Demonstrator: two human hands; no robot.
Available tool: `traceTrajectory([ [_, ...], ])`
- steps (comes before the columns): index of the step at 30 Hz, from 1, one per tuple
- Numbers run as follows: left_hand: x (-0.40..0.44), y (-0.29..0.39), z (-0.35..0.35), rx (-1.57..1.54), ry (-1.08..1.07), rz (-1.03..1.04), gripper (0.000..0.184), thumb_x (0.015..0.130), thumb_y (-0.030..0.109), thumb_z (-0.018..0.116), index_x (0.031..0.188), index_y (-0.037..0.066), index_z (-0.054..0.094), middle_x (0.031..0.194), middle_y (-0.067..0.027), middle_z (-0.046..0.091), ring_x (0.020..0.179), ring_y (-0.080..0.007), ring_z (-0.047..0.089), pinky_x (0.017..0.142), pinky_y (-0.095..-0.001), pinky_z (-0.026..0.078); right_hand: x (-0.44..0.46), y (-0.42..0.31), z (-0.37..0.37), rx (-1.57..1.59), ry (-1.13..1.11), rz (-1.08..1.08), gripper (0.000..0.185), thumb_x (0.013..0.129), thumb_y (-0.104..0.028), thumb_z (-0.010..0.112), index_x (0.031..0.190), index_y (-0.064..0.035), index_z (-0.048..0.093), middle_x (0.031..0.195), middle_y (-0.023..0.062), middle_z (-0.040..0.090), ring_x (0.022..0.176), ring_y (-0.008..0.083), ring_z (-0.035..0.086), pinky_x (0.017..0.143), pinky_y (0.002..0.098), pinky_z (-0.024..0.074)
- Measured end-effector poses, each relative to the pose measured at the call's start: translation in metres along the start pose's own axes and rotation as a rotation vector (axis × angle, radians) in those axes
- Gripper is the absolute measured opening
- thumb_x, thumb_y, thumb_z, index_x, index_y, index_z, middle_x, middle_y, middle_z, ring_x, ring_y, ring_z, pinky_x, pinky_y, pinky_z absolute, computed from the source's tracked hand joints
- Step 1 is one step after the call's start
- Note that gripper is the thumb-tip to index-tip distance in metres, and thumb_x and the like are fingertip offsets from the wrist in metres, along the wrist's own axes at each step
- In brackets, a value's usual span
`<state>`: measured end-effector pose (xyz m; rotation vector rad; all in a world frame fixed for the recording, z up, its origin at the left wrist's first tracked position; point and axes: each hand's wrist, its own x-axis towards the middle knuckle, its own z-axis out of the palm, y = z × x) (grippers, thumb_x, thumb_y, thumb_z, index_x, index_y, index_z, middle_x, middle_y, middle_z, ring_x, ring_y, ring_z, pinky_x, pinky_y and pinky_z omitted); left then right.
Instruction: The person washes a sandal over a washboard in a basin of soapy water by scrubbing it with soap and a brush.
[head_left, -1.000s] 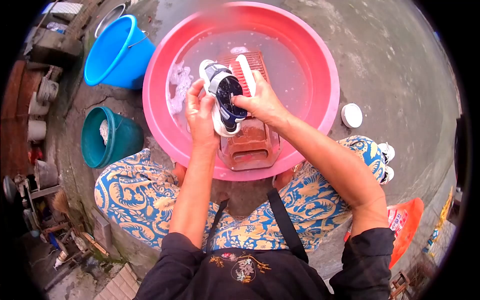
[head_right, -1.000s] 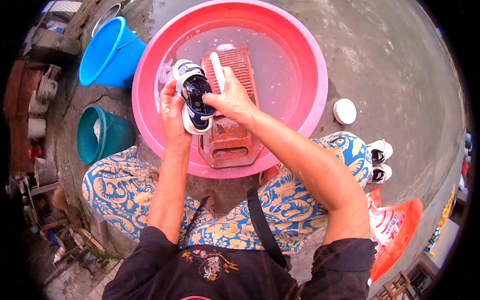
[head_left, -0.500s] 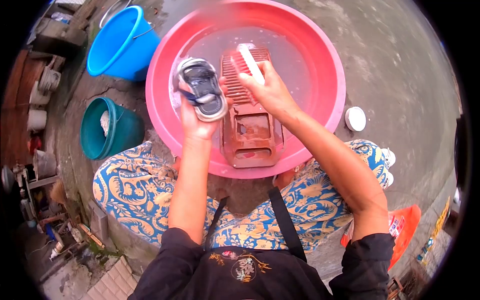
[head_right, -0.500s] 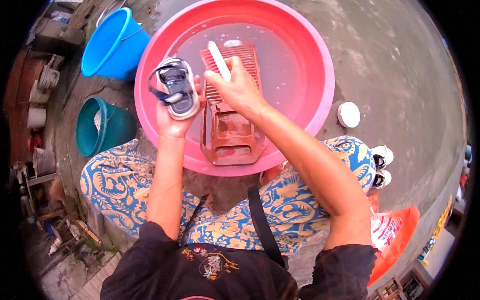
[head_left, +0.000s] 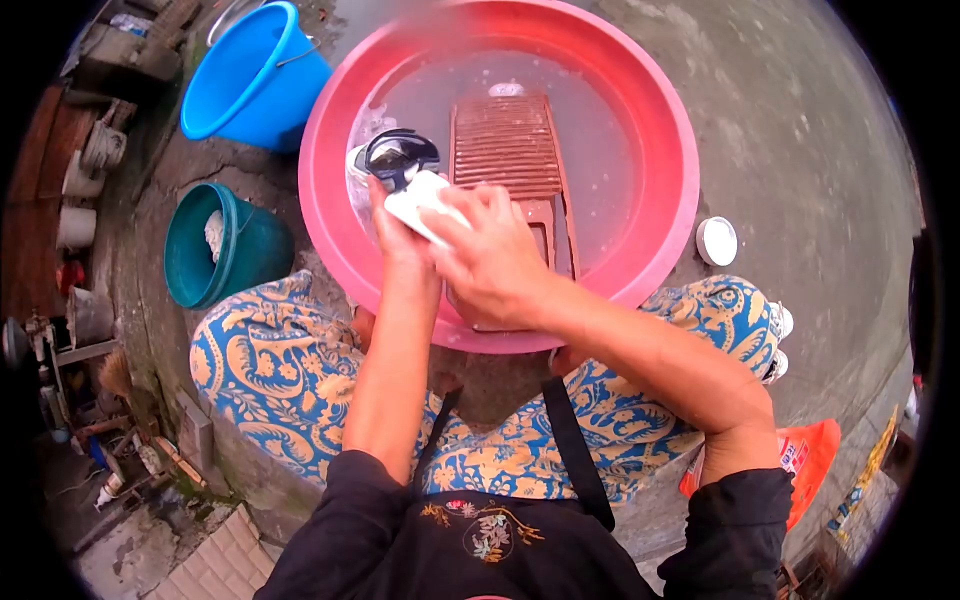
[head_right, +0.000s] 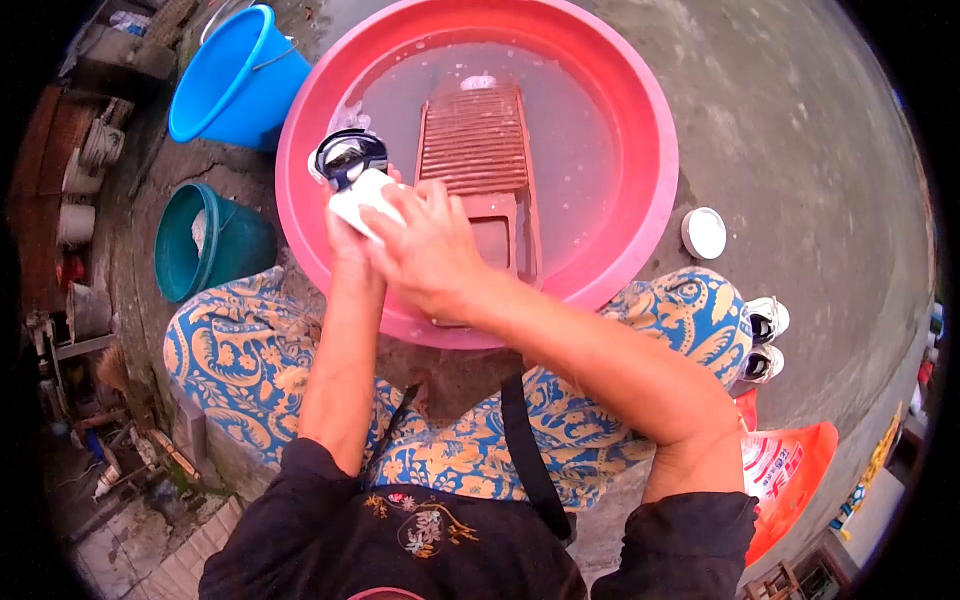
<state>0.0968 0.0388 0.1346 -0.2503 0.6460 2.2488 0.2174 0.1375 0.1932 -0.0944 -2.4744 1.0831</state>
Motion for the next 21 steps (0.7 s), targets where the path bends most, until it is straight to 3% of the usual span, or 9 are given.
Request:
traceTrajectory([
  [1,0.004,-0.004,-0.003,-0.044,-0.014,0.061,0.056,0.096,0.053,0.031,0.116,0.006,0.053,0.105,-0.0128,0.063,0.092,-0.0289,0.062,0.079,-0.0428,0.053,0.003,0.004,0.001,0.009,0.005,0.007,0.033,0.083,-0.025,0.058,0.114,-0.0146,0.059,0.115,0.0114,0.053,0.096,0.0344,0.048,0.081,0.0469,0.0419],
  [3,-0.004,-0.021,0.038,0.115,0.158,0.232,0.055,0.097,0.051,0.027,0.118,0.006,0.052,0.110,-0.0131,0.060,0.099,-0.0283,0.059,0.085,-0.0414,0.050,0.023,0.015,-0.005,0.076,-0.080,0.167,0.029,0.087,-0.028,0.052,0.111,-0.0136,0.060,0.110,0.0152,0.056,0.094,0.0374,0.049,0.083,0.0468,0.0421],
  [7,-0.001,-0.016,0.041,0.226,0.248,0.201,0.056,0.098,0.050,0.023,0.121,0.006,0.049,0.112,-0.0132,0.059,0.101,-0.0294,0.059,0.088,-0.0432,0.050,0.020,0.008,-0.009,0.080,-0.180,0.273,0.032,0.087,-0.029,0.051,0.112,-0.0124,0.061,0.113,0.0173,0.056,0.097,0.0392,0.049,0.084,0.0487,0.0434],
  [8,0.001,-0.002,0.032,0.254,0.270,0.136,0.055,0.098,0.049,0.024,0.123,0.006,0.048,0.112,-0.0134,0.059,0.099,-0.0299,0.060,0.086,-0.0449,0.051,0.010,-0.003,-0.011,0.057,-0.146,0.227,0.034,0.087,-0.029,0.051,0.116,-0.0126,0.059,0.118,0.0172,0.054,0.098,0.0391,0.049,0.084,0.0497,0.0435],
  [9,0.007,0.007,0.024,0.192,0.168,0.181,0.054,0.098,0.049,0.024,0.125,0.008,0.048,0.113,-0.0133,0.059,0.098,-0.0302,0.060,0.085,-0.0462,0.051,0.004,-0.011,-0.016,0.111,-0.257,0.285,0.040,0.087,-0.023,0.053,0.125,-0.0115,0.053,0.128,0.0171,0.047,0.103,0.0409,0.046,0.092,0.0482,0.0401],
  [12,0.012,0.008,0.016,0.082,0.200,0.142,0.056,0.097,0.052,0.024,0.122,0.009,0.050,0.105,-0.0154,0.063,0.087,-0.0330,0.064,0.073,-0.0481,0.054,-0.002,-0.012,-0.009,0.108,-0.198,0.247,0.040,0.087,-0.023,0.053,0.125,-0.0113,0.052,0.128,0.0167,0.045,0.104,0.0401,0.045,0.093,0.0476,0.0397],
  [16,0.004,-0.037,0.018,0.256,0.211,0.131,0.054,0.099,0.048,0.024,0.124,0.006,0.048,0.115,-0.0108,0.059,0.105,-0.0260,0.058,0.091,-0.0408,0.048,0.009,0.016,-0.007,0.093,-0.232,0.381,0.037,0.088,-0.024,0.051,0.122,-0.0104,0.055,0.122,0.0184,0.050,0.105,0.0390,0.047,0.092,0.0470,0.0388],
  [17,-0.005,-0.046,0.040,0.260,0.351,0.187,0.052,0.100,0.047,0.025,0.123,0.006,0.049,0.114,-0.0108,0.060,0.106,-0.0254,0.057,0.092,-0.0399,0.047,0.016,0.023,-0.004,0.108,-0.237,0.432,0.037,0.088,-0.024,0.050,0.121,-0.0098,0.056,0.120,0.0190,0.052,0.105,0.0385,0.048,0.092,0.0464,0.0380],
  [21,0.008,-0.025,0.021,0.245,0.209,0.115,0.052,0.099,0.046,0.027,0.123,0.006,0.049,0.115,-0.0122,0.059,0.105,-0.0264,0.058,0.092,-0.0419,0.047,0.018,0.005,-0.014,0.118,-0.239,0.443,0.037,0.088,-0.024,0.048,0.121,-0.0083,0.056,0.117,0.0190,0.053,0.104,0.0377,0.048,0.093,0.0449,0.0360],
])
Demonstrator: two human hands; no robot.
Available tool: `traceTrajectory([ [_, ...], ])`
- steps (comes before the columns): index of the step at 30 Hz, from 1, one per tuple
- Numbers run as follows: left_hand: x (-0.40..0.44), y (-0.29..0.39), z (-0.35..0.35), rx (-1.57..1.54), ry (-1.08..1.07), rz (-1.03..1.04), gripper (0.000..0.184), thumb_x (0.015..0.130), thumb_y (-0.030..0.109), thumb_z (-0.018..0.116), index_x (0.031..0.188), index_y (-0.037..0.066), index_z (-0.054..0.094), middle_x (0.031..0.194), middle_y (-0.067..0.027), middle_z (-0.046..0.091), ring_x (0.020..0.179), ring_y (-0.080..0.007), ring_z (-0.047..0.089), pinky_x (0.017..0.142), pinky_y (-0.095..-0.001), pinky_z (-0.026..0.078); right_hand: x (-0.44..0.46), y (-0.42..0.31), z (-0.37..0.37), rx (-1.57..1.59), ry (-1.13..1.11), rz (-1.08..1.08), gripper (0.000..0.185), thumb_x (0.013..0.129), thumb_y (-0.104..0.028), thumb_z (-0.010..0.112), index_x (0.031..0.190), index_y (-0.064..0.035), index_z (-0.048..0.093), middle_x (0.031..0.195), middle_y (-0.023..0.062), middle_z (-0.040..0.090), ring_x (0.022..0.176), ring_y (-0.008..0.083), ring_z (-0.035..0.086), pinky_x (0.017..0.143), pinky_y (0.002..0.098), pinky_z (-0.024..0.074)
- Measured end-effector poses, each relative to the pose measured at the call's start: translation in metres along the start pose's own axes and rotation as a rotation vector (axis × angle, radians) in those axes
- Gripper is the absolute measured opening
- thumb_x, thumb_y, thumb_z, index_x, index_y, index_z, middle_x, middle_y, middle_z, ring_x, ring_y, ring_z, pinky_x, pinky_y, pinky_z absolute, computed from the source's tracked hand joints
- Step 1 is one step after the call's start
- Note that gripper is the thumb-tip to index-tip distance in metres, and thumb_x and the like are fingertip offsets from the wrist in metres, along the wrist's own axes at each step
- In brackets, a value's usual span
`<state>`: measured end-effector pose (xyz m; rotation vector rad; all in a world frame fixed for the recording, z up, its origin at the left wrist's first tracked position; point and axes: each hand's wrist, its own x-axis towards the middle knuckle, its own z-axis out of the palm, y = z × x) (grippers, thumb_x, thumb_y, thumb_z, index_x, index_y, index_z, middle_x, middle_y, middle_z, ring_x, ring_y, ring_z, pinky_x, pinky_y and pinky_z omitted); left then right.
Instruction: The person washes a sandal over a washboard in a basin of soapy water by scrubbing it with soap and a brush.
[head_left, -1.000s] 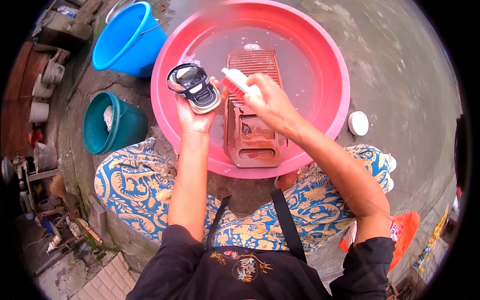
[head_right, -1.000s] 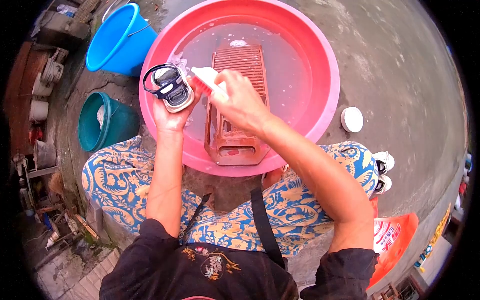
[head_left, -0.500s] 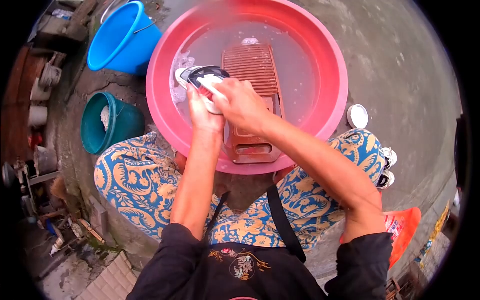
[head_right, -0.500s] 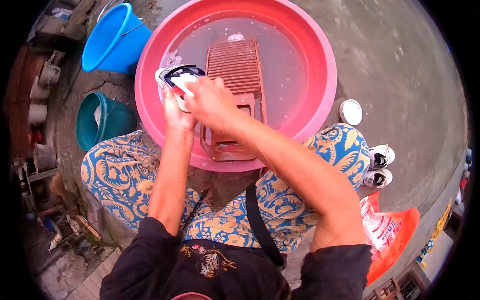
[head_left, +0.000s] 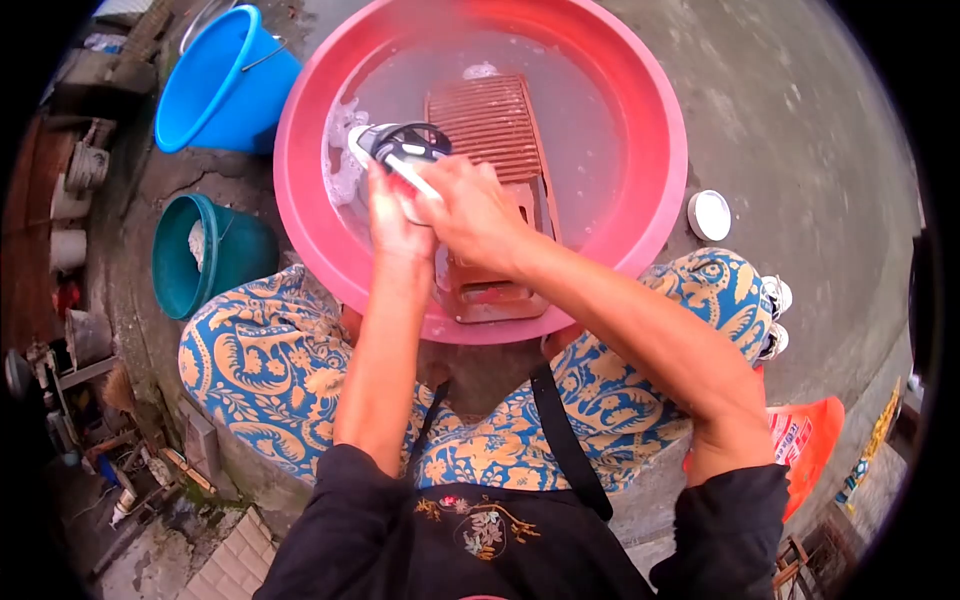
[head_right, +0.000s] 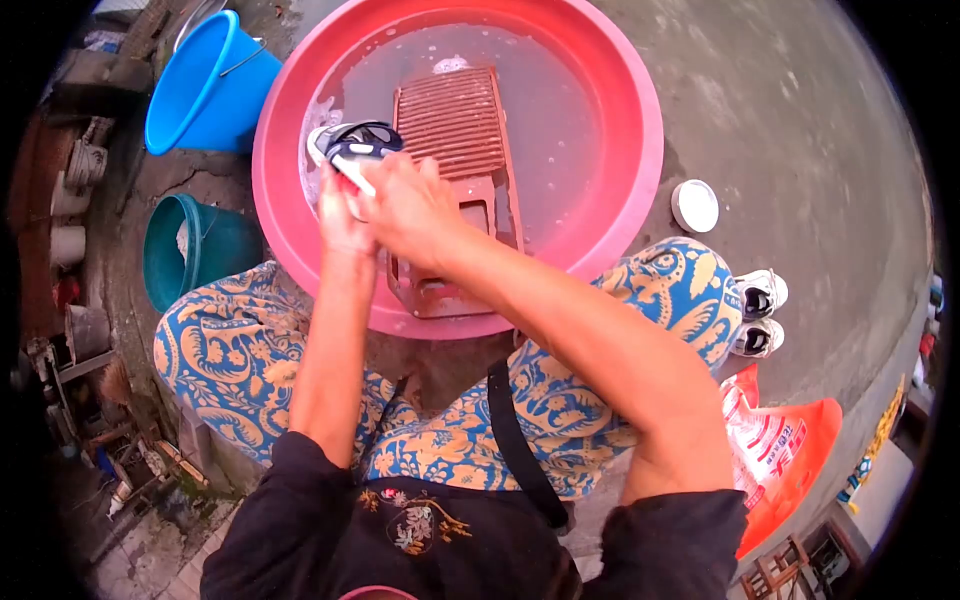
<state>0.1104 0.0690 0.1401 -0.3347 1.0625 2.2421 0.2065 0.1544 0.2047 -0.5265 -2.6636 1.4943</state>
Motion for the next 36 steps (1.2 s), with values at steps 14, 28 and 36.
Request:
traceTrajectory([
  [14,0.010,0.008,-0.015,-0.090,-0.149,-0.115,0.050,0.097,0.048,0.035,0.119,0.008,0.054,0.108,-0.0136,0.063,0.095,-0.0296,0.062,0.085,-0.0452,0.052,-0.015,0.007,0.011,-0.001,0.014,-0.040,0.038,0.086,-0.025,0.050,0.121,-0.0098,0.055,0.125,0.0169,0.050,0.104,0.0402,0.046,0.091,0.0494,0.0403],
  [28,0.009,-0.004,-0.022,-0.086,-0.084,-0.111,0.045,0.098,0.044,0.035,0.116,0.007,0.053,0.104,-0.0118,0.063,0.094,-0.0271,0.061,0.083,-0.0401,0.052,-0.008,0.013,0.014,-0.008,0.109,-0.078,0.035,0.087,-0.024,0.050,0.119,-0.0103,0.054,0.119,0.0137,0.054,0.101,0.0378,0.049,0.086,0.0491,0.0438],
  [36,-0.011,-0.020,0.013,0.050,0.056,0.007,0.043,0.100,0.041,0.034,0.120,0.008,0.052,0.112,-0.0097,0.060,0.102,-0.0231,0.058,0.089,-0.0391,0.048,0.016,0.028,0.009,-0.112,0.067,0.092,0.029,0.086,-0.024,0.049,0.108,-0.0069,0.057,0.112,0.0171,0.055,0.101,0.0396,0.048,0.084,0.0506,0.0448],
])
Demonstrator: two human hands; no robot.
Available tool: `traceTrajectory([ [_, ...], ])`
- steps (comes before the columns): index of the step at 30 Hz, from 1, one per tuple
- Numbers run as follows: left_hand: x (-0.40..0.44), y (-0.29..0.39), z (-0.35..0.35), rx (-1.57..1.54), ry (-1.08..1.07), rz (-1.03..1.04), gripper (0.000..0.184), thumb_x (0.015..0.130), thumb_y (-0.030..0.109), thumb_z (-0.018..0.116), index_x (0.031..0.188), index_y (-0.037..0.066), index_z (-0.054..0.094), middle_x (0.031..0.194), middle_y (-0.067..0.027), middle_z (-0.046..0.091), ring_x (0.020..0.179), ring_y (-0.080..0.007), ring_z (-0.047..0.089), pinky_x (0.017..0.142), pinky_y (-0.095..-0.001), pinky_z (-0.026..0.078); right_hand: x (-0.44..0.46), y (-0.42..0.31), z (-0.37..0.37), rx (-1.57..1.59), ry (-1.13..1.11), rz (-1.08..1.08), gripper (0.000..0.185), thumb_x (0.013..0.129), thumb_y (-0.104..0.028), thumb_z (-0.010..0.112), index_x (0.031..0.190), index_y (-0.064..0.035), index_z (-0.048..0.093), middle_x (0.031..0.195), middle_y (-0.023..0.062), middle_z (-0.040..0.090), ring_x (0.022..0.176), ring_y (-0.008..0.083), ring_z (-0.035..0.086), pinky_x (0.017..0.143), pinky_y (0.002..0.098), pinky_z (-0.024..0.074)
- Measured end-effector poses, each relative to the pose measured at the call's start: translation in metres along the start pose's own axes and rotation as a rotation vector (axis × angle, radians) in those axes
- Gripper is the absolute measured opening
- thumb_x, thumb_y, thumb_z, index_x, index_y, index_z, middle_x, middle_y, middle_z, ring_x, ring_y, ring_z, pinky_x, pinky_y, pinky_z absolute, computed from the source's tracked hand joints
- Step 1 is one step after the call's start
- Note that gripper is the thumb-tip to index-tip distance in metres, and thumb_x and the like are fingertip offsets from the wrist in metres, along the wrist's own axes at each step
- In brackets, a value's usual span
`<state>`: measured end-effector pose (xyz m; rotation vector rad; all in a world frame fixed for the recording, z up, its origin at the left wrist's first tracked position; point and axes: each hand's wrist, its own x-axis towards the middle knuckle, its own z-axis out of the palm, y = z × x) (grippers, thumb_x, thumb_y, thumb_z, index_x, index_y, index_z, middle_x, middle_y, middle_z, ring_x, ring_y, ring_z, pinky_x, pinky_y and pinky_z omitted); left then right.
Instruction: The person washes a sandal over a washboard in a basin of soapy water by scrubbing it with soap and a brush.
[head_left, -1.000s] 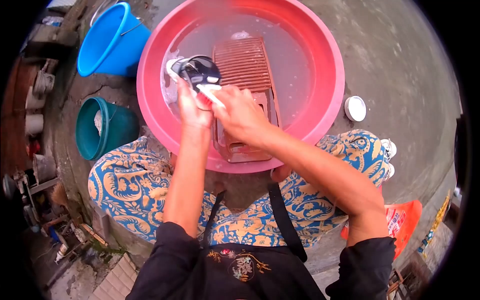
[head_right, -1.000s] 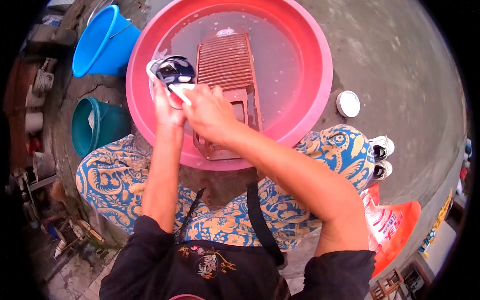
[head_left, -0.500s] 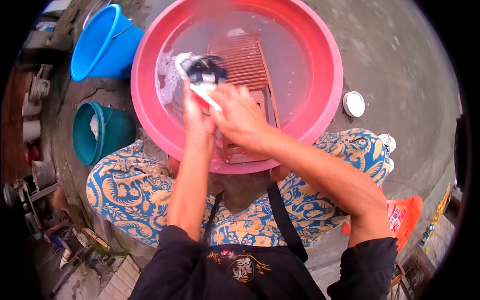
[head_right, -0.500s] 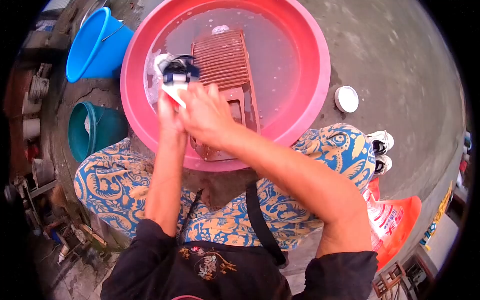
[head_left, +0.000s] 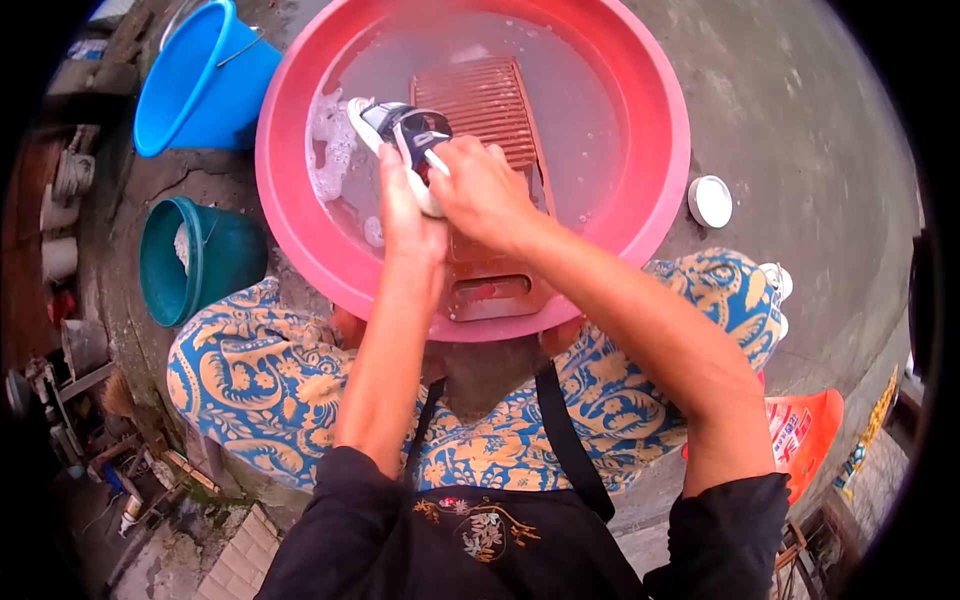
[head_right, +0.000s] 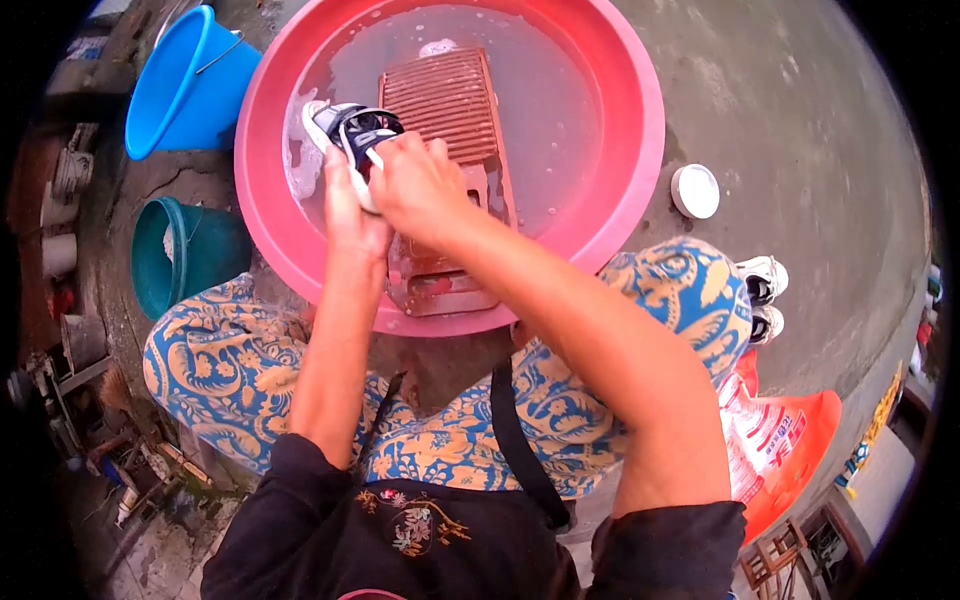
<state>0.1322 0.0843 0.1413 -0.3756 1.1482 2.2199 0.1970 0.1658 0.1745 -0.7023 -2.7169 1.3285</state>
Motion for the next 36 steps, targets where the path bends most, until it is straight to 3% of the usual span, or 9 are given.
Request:
traceTrajectory([
  [6,0.025,0.028,-0.032,-0.106,-0.219,-0.037,0.046,0.098,0.044,0.034,0.117,0.007,0.053,0.108,-0.0117,0.063,0.095,-0.0260,0.063,0.084,-0.0412,0.052,-0.038,-0.018,0.004,0.079,-0.099,-0.103,0.040,0.087,-0.024,0.050,0.124,-0.0092,0.051,0.124,0.0165,0.050,0.105,0.0396,0.046,0.090,0.0486,0.0418],
  [9,0.024,0.026,-0.031,-0.036,-0.098,-0.039,0.047,0.098,0.046,0.034,0.116,0.008,0.054,0.104,-0.0105,0.064,0.091,-0.0244,0.063,0.084,-0.0400,0.053,-0.043,-0.021,0.006,0.105,-0.083,-0.102,0.040,0.087,-0.024,0.050,0.123,-0.0078,0.051,0.124,0.0169,0.049,0.105,0.0398,0.046,0.090,0.0485,0.0414],
  [10,0.023,0.018,-0.047,-0.081,-0.328,-0.162,0.049,0.098,0.048,0.033,0.117,0.008,0.053,0.108,-0.0094,0.062,0.097,-0.0225,0.061,0.087,-0.0384,0.051,-0.033,-0.020,0.003,0.088,-0.105,-0.030,0.039,0.087,-0.024,0.050,0.121,-0.0070,0.053,0.124,0.0174,0.049,0.105,0.0401,0.046,0.090,0.0485,0.0412],
  [12,-0.017,-0.007,0.006,0.087,0.066,-0.093,0.050,0.098,0.049,0.031,0.118,0.008,0.052,0.113,-0.0088,0.060,0.103,-0.0210,0.057,0.091,-0.0375,0.048,0.001,-0.003,0.005,0.036,-0.043,0.062,0.037,0.086,-0.027,0.049,0.115,-0.0066,0.057,0.124,0.0191,0.050,0.106,0.0402,0.047,0.090,0.0491,0.0411],
  [14,-0.011,-0.005,0.004,-0.004,-0.009,-0.105,0.050,0.099,0.047,0.029,0.120,0.007,0.050,0.116,-0.0096,0.057,0.108,-0.0213,0.054,0.094,-0.0378,0.045,0.002,-0.008,-0.005,0.073,-0.075,0.075,0.040,0.087,-0.032,0.046,0.114,-0.0056,0.059,0.126,0.0173,0.050,0.108,0.0417,0.048,0.090,0.0501,0.0435],
  [20,0.012,0.038,-0.018,-0.118,-0.274,-0.123,0.052,0.099,0.046,0.028,0.119,0.004,0.052,0.109,-0.0140,0.062,0.099,-0.0275,0.060,0.089,-0.0415,0.049,-0.014,-0.014,-0.004,0.055,-0.060,-0.400,0.059,0.078,-0.027,0.058,0.127,0.0019,0.044,0.123,0.0239,0.049,0.115,0.0414,0.041,0.097,0.0469,0.0373],
  [25,0.006,0.022,-0.014,-0.009,-0.107,-0.096,0.049,0.100,0.043,0.027,0.121,0.005,0.050,0.115,-0.0137,0.060,0.105,-0.0267,0.058,0.091,-0.0416,0.049,-0.010,-0.012,-0.020,-0.237,-0.022,-0.435,0.052,0.075,-0.029,0.065,0.115,-0.0020,0.048,0.105,0.0151,0.057,0.075,0.0360,0.064,0.065,0.0454,0.0523],
  [29,0.000,0.017,-0.010,-0.050,-0.068,-0.090,0.047,0.100,0.045,0.029,0.119,0.008,0.052,0.113,-0.0128,0.061,0.103,-0.0267,0.059,0.092,-0.0425,0.048,-0.006,-0.008,-0.017,-0.280,0.078,-0.502,0.036,0.074,-0.028,0.064,0.098,-0.0023,0.057,0.089,0.0137,0.062,0.069,0.0327,0.066,0.059,0.0440,0.0525],
  [36,-0.011,0.011,0.000,0.029,-0.008,-0.017,0.048,0.100,0.044,0.029,0.118,0.006,0.052,0.112,-0.0131,0.061,0.103,-0.0263,0.059,0.093,-0.0416,0.048,-0.004,-0.006,-0.014,-0.192,0.017,-0.344,0.030,0.076,-0.021,0.062,0.099,-0.0043,0.056,0.090,0.0141,0.064,0.077,0.0320,0.066,0.063,0.0461,0.0514],
])
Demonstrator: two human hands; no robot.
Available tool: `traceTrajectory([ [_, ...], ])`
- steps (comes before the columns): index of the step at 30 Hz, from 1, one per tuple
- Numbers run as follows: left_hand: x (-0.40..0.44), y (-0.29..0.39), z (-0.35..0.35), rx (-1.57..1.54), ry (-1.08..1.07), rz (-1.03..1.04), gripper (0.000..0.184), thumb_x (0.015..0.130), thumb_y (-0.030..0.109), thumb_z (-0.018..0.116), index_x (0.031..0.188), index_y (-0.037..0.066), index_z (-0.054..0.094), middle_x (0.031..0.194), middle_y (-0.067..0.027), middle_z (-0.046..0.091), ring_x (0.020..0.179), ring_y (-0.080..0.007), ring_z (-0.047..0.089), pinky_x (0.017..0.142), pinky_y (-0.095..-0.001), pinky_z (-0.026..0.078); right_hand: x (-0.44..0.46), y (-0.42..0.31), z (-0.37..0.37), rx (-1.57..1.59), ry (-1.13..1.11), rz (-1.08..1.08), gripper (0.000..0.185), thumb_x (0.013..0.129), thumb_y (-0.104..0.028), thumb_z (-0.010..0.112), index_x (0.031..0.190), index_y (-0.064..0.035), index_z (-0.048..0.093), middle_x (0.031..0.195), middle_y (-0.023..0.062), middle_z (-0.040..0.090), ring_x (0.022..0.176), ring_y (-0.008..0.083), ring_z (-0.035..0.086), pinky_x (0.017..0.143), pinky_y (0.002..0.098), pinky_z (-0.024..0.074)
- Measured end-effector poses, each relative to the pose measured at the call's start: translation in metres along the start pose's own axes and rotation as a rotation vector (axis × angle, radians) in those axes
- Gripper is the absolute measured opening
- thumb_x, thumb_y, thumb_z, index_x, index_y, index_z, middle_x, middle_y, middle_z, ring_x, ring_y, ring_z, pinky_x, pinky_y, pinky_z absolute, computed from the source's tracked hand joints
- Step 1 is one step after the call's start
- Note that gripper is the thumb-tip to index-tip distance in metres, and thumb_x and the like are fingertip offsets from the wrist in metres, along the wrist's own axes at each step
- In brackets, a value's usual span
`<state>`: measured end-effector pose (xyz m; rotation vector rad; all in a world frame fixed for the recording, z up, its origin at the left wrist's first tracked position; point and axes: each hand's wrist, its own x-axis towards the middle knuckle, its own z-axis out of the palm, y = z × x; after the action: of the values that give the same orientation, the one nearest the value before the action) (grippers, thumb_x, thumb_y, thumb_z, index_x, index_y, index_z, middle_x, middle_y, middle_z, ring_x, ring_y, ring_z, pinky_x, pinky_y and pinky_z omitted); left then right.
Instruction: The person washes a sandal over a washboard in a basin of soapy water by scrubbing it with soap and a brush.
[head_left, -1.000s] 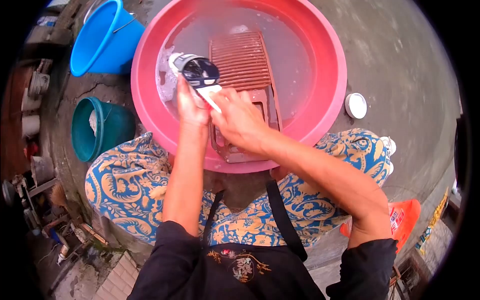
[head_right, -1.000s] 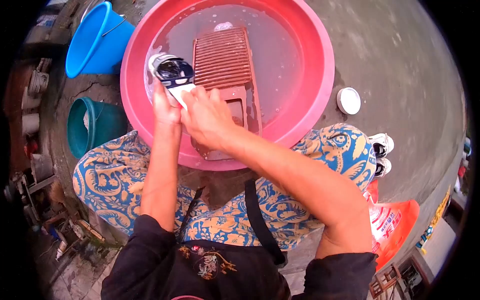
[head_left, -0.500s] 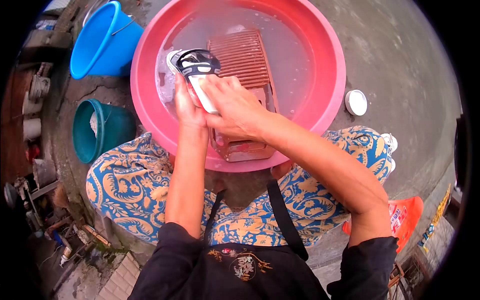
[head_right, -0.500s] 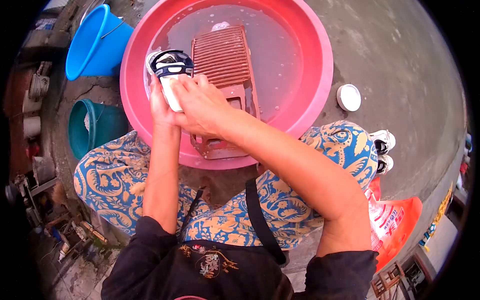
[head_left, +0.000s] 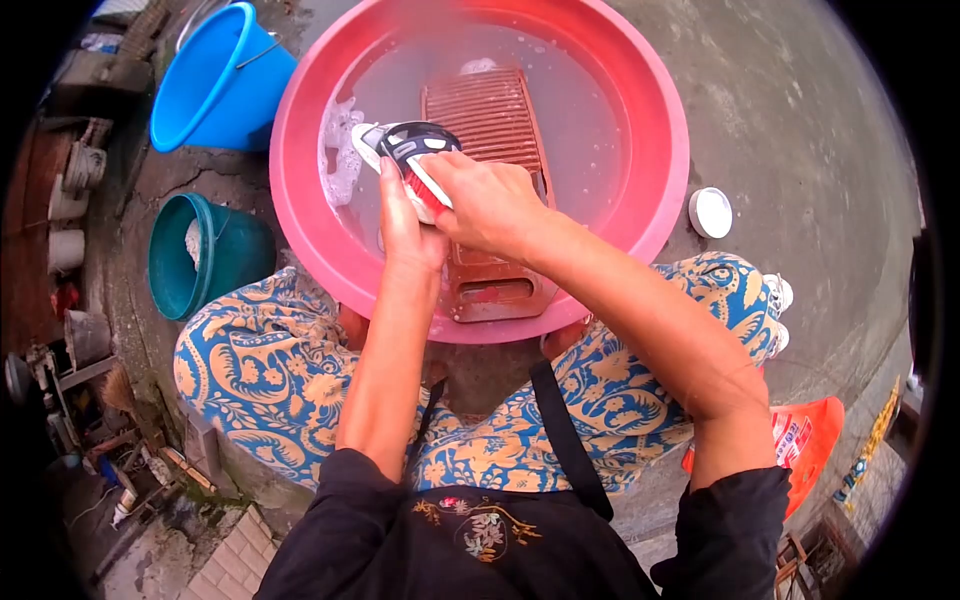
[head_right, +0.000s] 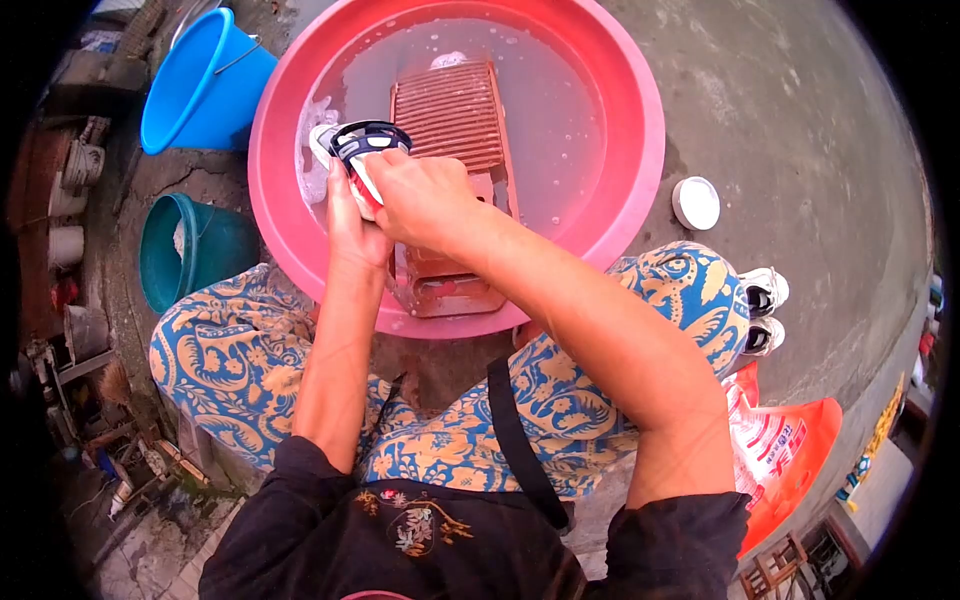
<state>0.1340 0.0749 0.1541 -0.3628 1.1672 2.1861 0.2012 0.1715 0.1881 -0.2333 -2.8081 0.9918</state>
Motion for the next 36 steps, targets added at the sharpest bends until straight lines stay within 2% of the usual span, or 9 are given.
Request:
traceTrajectory([
  [3,0.002,0.003,0.000,0.022,0.003,0.022,0.047,0.100,0.042,0.030,0.118,0.006,0.052,0.112,-0.0132,0.062,0.102,-0.0265,0.060,0.092,-0.0422,0.048,-0.002,0.000,-0.001,0.024,-0.035,-0.012,0.041,0.078,-0.021,0.059,0.115,-0.0071,0.051,0.101,0.0166,0.062,0.080,0.0351,0.065,0.068,0.0482,0.0510],
  [8,0.019,0.026,-0.026,-0.103,-0.017,-0.084,0.050,0.096,0.048,0.035,0.120,0.008,0.053,0.110,-0.0127,0.063,0.099,-0.0276,0.062,0.088,-0.0448,0.050,-0.033,-0.030,-0.009,-0.037,-0.130,-0.076,0.046,0.073,-0.018,0.063,0.114,-0.0014,0.050,0.102,0.0182,0.060,0.075,0.0366,0.064,0.062,0.0475,0.0502],
  [10,0.024,0.033,-0.040,-0.108,-0.266,-0.034,0.049,0.096,0.047,0.035,0.119,0.007,0.054,0.109,-0.0135,0.063,0.097,-0.0277,0.062,0.087,-0.0438,0.051,-0.042,-0.038,-0.009,-0.053,-0.092,-0.117,0.046,0.073,-0.017,0.062,0.115,-0.0017,0.050,0.104,0.0165,0.059,0.071,0.0354,0.063,0.060,0.0461,0.0499],
  [15,0.001,0.001,-0.005,-0.060,0.000,-0.058,0.049,0.099,0.045,0.029,0.122,0.008,0.051,0.115,-0.0108,0.060,0.106,-0.0254,0.059,0.093,-0.0417,0.048,-0.007,0.000,0.007,-0.083,0.074,-0.065,0.045,0.078,-0.022,0.059,0.119,-0.0082,0.049,0.110,0.0115,0.058,0.074,0.0340,0.061,0.064,0.0474,0.0512],
  [22,0.005,0.012,-0.011,-0.171,-0.186,-0.051,0.048,0.099,0.042,0.032,0.125,0.006,0.049,0.121,-0.0120,0.057,0.112,-0.0265,0.055,0.098,-0.0413,0.044,0.008,-0.001,-0.007,-0.021,-0.058,-0.079,0.044,0.079,-0.019,0.059,0.121,-0.0103,0.048,0.114,0.0110,0.058,0.083,0.0344,0.064,0.069,0.0469,0.0523],
  [24,0.008,0.022,-0.014,-0.140,-0.215,0.034,0.055,0.095,0.048,0.038,0.129,0.005,0.047,0.125,-0.0144,0.055,0.116,-0.0290,0.052,0.102,-0.0436,0.040,0.008,0.000,-0.005,0.026,0.007,-0.113,0.047,0.078,-0.018,0.059,0.122,-0.0098,0.046,0.113,0.0125,0.058,0.083,0.0352,0.063,0.067,0.0478,0.0524],
  [25,0.013,0.028,-0.024,-0.278,-0.168,-0.118,0.064,0.090,0.054,0.045,0.129,0.003,0.047,0.126,-0.0166,0.054,0.116,-0.0310,0.052,0.102,-0.0442,0.041,0.005,-0.004,-0.007,0.008,0.007,-0.144,0.041,0.076,-0.017,0.060,0.114,-0.0072,0.048,0.106,0.0135,0.060,0.079,0.0347,0.064,0.064,0.0464,0.0526],
  [29,0.021,0.041,-0.043,-0.078,-0.251,-0.011,0.082,0.086,0.068,0.035,0.116,-0.006,0.052,0.110,-0.0246,0.061,0.099,-0.0380,0.059,0.090,-0.0471,0.047,-0.017,-0.028,0.002,-0.041,-0.029,-0.259,0.053,0.069,-0.012,0.064,0.119,-0.0047,0.048,0.104,0.0132,0.058,0.074,0.0340,0.063,0.060,0.0434,0.0527],
  [36,0.013,0.046,-0.040,-0.347,-0.428,-0.124,0.059,0.090,0.055,0.044,0.119,0.004,0.054,0.120,-0.0248,0.055,0.106,-0.0387,0.056,0.089,-0.0487,0.049,-0.039,-0.050,-0.012,-0.152,0.008,-0.308,0.047,0.071,-0.014,0.061,0.114,0.0022,0.051,0.098,0.0139,0.057,0.065,0.0268,0.059,0.052,0.0366,0.0494],
])
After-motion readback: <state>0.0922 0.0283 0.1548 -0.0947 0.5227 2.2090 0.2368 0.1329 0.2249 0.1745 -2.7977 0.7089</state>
